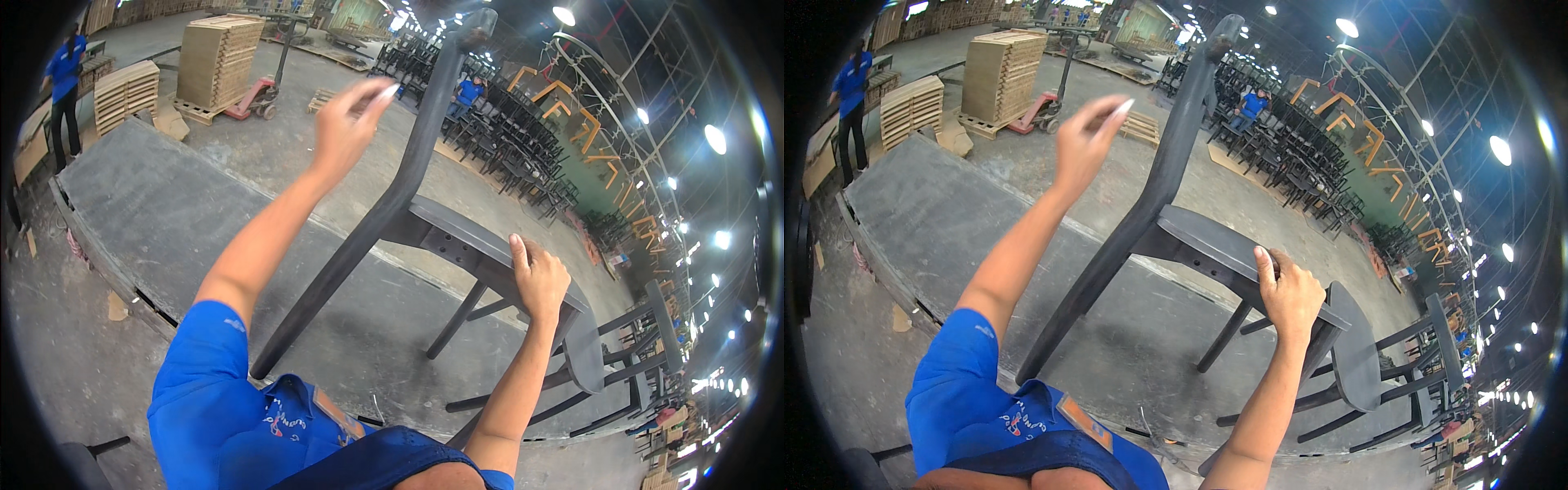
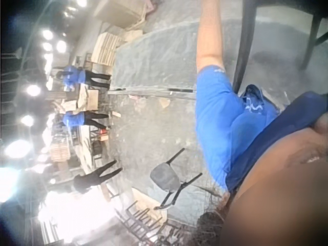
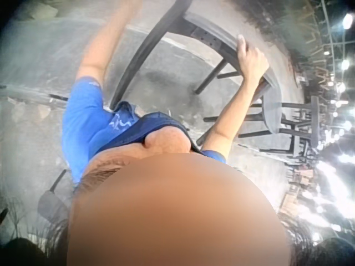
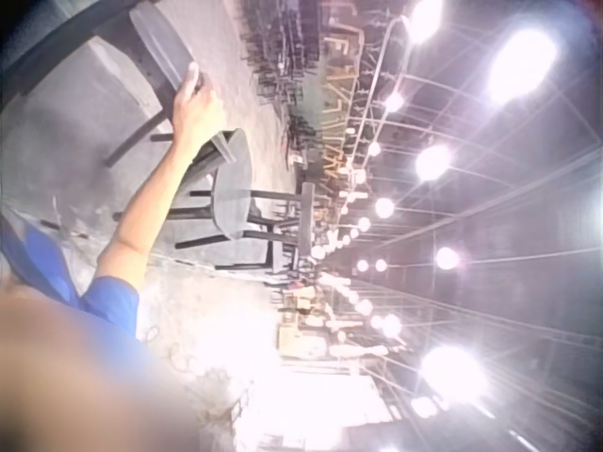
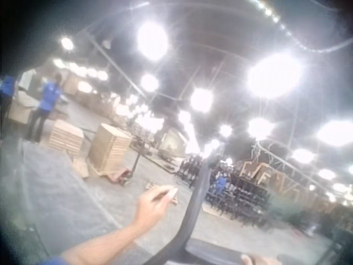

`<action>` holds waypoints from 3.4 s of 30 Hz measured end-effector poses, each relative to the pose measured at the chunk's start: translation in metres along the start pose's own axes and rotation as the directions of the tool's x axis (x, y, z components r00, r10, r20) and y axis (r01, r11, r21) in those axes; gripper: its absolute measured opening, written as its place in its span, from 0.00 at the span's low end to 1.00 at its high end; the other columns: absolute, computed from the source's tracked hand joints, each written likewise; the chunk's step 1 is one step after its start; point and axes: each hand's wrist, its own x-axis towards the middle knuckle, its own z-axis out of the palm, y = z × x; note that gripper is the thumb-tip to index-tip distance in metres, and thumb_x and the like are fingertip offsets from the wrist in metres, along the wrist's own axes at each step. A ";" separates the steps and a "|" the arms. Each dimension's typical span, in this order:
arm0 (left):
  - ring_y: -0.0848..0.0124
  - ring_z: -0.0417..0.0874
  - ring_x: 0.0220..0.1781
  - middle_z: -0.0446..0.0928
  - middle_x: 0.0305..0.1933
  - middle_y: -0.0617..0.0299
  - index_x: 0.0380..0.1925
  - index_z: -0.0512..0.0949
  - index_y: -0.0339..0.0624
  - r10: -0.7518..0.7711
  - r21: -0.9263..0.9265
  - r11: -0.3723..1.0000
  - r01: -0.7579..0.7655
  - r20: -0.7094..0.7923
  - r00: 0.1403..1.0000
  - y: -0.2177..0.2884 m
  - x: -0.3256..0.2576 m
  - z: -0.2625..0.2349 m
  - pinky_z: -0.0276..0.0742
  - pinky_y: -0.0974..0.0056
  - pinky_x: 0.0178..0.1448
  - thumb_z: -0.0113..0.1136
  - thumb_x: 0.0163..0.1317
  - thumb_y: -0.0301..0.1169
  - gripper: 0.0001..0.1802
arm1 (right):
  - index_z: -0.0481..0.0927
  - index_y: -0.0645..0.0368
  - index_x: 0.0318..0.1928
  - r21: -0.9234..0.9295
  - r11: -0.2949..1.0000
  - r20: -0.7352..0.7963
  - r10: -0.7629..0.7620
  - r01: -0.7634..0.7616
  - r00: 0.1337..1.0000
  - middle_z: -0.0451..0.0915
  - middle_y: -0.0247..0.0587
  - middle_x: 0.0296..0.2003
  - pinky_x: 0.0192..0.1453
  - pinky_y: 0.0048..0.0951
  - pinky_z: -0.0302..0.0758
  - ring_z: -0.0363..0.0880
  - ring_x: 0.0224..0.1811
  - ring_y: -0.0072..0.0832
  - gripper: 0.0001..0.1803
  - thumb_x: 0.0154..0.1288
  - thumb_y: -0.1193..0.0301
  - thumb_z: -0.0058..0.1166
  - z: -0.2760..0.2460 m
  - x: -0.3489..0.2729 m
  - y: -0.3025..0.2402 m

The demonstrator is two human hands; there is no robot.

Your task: The person inspects a black chair by lifting, rotating, and running their hands over the seat and legs. They mark the chair with a white marker and then place it back on the floor.

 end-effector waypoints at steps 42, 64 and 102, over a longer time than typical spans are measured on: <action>0.62 0.80 0.36 0.77 0.35 0.62 0.35 0.76 0.45 0.316 0.153 0.948 -0.278 -0.508 0.801 -0.027 0.087 0.161 0.76 0.62 0.37 0.62 0.57 0.26 0.06 | 0.86 0.54 0.33 -0.063 0.998 -0.089 -0.005 -0.001 0.996 0.79 0.49 0.19 0.32 0.40 0.75 0.81 0.26 0.46 0.25 0.65 0.48 0.45 0.002 0.000 -0.016; 0.68 0.82 0.36 0.76 0.36 0.54 0.48 0.73 0.25 -0.365 -0.411 0.883 0.226 -0.300 0.881 -0.039 0.016 0.066 0.85 0.67 0.39 0.52 0.66 0.26 0.14 | 0.81 0.60 0.22 -0.058 0.997 -0.188 -0.053 0.043 0.981 0.77 0.57 0.17 0.29 0.45 0.75 0.80 0.25 0.52 0.32 0.65 0.44 0.42 0.015 0.012 -0.007; 0.38 0.78 0.41 0.79 0.38 0.39 0.53 0.61 0.50 -0.368 0.849 0.350 0.396 -0.265 0.891 0.003 -0.230 -0.083 0.71 0.41 0.45 0.37 0.71 0.41 0.15 | 0.62 0.68 0.57 0.817 0.466 0.165 0.375 -0.340 0.912 0.80 0.50 0.26 0.37 0.34 0.76 0.83 0.28 0.37 0.33 0.56 0.70 0.63 0.098 -0.165 0.119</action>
